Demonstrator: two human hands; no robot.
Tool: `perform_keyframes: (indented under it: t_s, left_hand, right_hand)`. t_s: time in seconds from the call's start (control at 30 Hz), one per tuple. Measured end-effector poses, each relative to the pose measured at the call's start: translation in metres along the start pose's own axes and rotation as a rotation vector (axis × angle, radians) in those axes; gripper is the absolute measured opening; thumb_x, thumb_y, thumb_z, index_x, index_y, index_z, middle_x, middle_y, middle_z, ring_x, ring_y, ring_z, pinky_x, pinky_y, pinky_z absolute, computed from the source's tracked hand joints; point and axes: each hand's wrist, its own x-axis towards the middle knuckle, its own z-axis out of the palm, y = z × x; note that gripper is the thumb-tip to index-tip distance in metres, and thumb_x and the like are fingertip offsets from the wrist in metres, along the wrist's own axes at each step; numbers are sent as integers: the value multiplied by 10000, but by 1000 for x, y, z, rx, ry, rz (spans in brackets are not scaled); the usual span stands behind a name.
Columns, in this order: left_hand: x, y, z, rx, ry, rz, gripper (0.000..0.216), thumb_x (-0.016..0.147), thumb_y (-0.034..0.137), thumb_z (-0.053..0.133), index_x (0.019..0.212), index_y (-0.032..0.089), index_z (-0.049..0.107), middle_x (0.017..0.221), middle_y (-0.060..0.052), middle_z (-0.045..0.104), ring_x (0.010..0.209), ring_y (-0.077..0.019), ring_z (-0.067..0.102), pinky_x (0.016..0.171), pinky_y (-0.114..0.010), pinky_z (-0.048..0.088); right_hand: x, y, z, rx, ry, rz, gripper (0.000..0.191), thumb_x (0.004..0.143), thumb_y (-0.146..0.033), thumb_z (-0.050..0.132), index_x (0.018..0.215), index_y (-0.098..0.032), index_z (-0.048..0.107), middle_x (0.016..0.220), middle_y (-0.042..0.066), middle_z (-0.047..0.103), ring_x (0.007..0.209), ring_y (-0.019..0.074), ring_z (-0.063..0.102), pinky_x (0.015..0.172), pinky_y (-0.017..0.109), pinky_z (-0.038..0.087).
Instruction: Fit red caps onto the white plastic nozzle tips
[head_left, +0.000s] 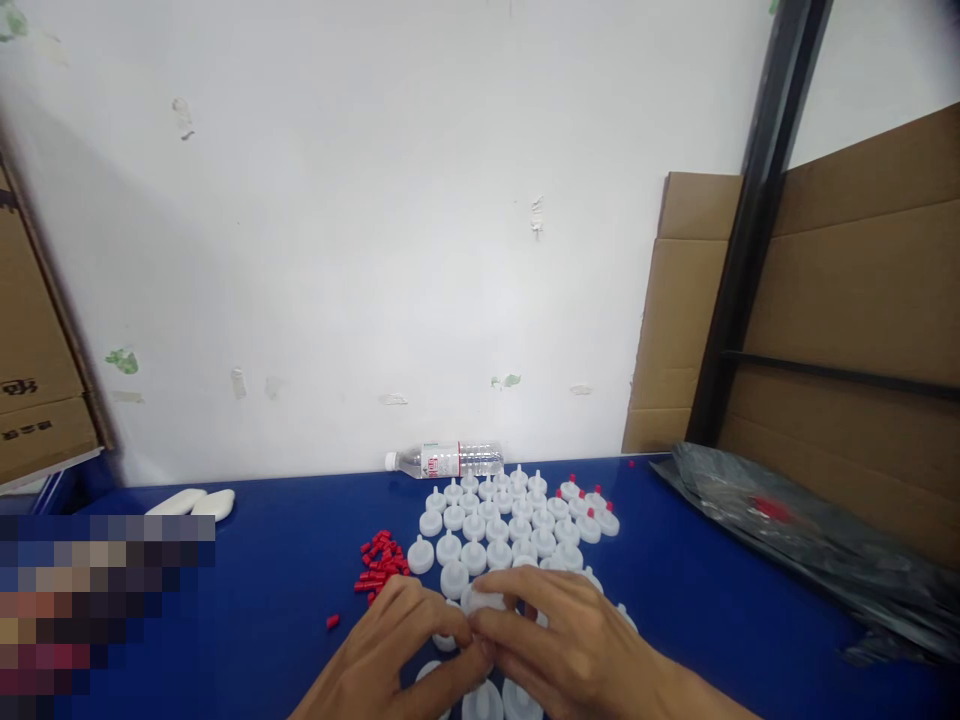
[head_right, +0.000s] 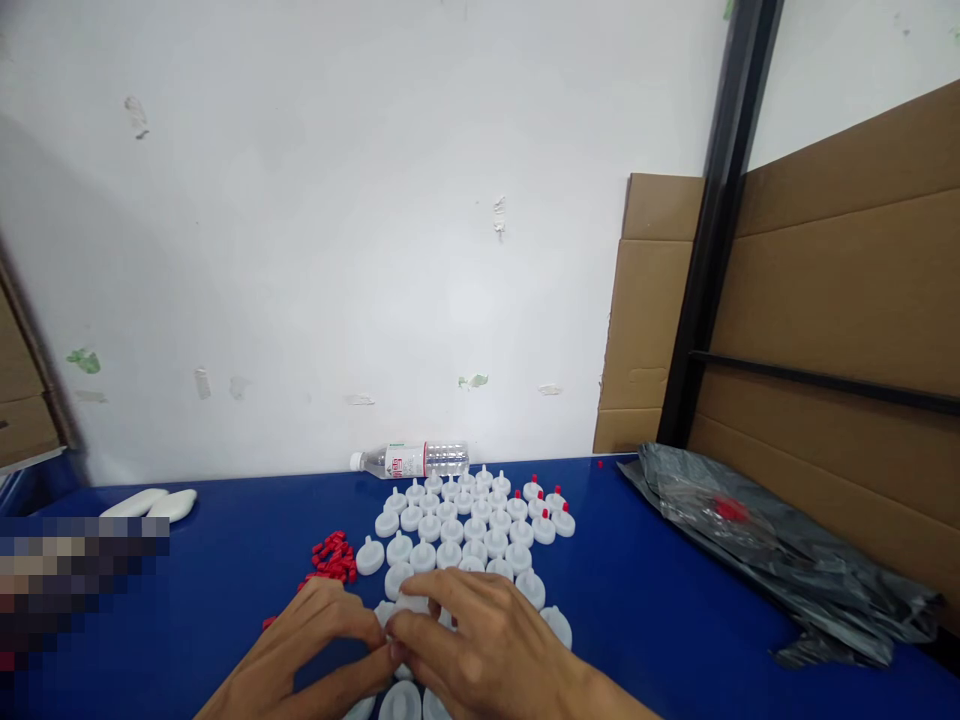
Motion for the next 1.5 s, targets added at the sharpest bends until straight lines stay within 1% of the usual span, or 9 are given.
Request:
perform_keyframes:
  t_s: [0.13, 0.23, 0.5, 0.57, 0.7, 0.93, 1.13, 1.27, 1.5]
  left_hand:
    - [-3, -3, 0, 15, -8, 25, 252, 1081, 117, 449, 1181, 156, 677, 938, -63, 688, 825, -164, 606, 761, -314, 469]
    - [-5, -3, 2, 27, -13, 20, 243, 1084, 137, 459, 1167, 167, 685, 934, -60, 692, 819, -164, 614, 752, -310, 477]
    - [0, -1, 3, 14, 70, 16, 248, 1090, 126, 462, 1156, 168, 698, 950, -61, 698, 845, -150, 613, 751, -272, 494]
    - [-1, -1, 2, 9, 63, 15, 245, 1087, 125, 469, 1172, 162, 696, 964, -68, 700, 859, -153, 615, 762, -274, 497]
    - [-6, -4, 1, 11, -9, 12, 286, 1086, 126, 451, 1262, 157, 675, 1003, -80, 709, 873, -171, 618, 778, -313, 499]
    - [-7, -6, 2, 29, 26, 32, 310, 1083, 108, 421, 1252, 151, 677, 1041, -102, 722, 970, -184, 641, 830, -317, 499]
    - [-4, -5, 4, 20, 34, 36, 294, 1091, 99, 426, 1189, 150, 698, 976, -75, 707, 869, -158, 614, 771, -302, 457]
    - [-5, -3, 5, 27, 10, 32, 300, 1103, 117, 403, 1162, 137, 696, 957, -78, 694, 855, -162, 601, 752, -310, 448]
    - [-2, 0, 3, 44, 27, 29, 289, 1107, 135, 408, 1140, 141, 695, 961, -77, 696, 836, -159, 610, 724, -307, 454]
  right_hand:
    - [1, 4, 0, -14, -24, 40, 179, 981, -150, 630, 1143, -211, 679, 1142, 85, 752, 837, 150, 748, 722, 233, 605]
    - [2, 5, 0, 5, -41, 35, 200, 971, -138, 638, 1152, -211, 678, 1154, 81, 750, 839, 155, 748, 723, 240, 606]
    - [2, -2, 0, 32, 10, 7, 146, 1021, -177, 579, 1134, -196, 670, 1116, 83, 761, 812, 154, 739, 706, 238, 601]
    - [2, -1, 0, 33, 6, 14, 164, 1027, -174, 557, 1144, -199, 670, 1123, 84, 758, 816, 155, 737, 702, 238, 599]
    - [3, 1, 0, 22, -5, 55, 193, 1033, -150, 511, 1134, -205, 667, 1121, 84, 752, 828, 160, 734, 701, 245, 594]
    - [2, 2, 2, 35, -2, 54, 168, 1048, -181, 522, 1144, -207, 657, 1127, 82, 748, 824, 161, 729, 690, 242, 578]
    - [3, 3, 2, 36, -16, 60, 152, 1026, -170, 548, 1114, -209, 666, 1119, 70, 750, 820, 166, 729, 686, 252, 574]
    - [4, 2, 1, 15, -33, 65, 148, 1013, -166, 560, 1099, -224, 666, 1123, 53, 751, 823, 171, 731, 655, 260, 559]
    - [5, -2, -2, 8, -32, 55, 147, 1061, -217, 514, 1083, -229, 659, 1103, 47, 755, 813, 157, 736, 616, 237, 536]
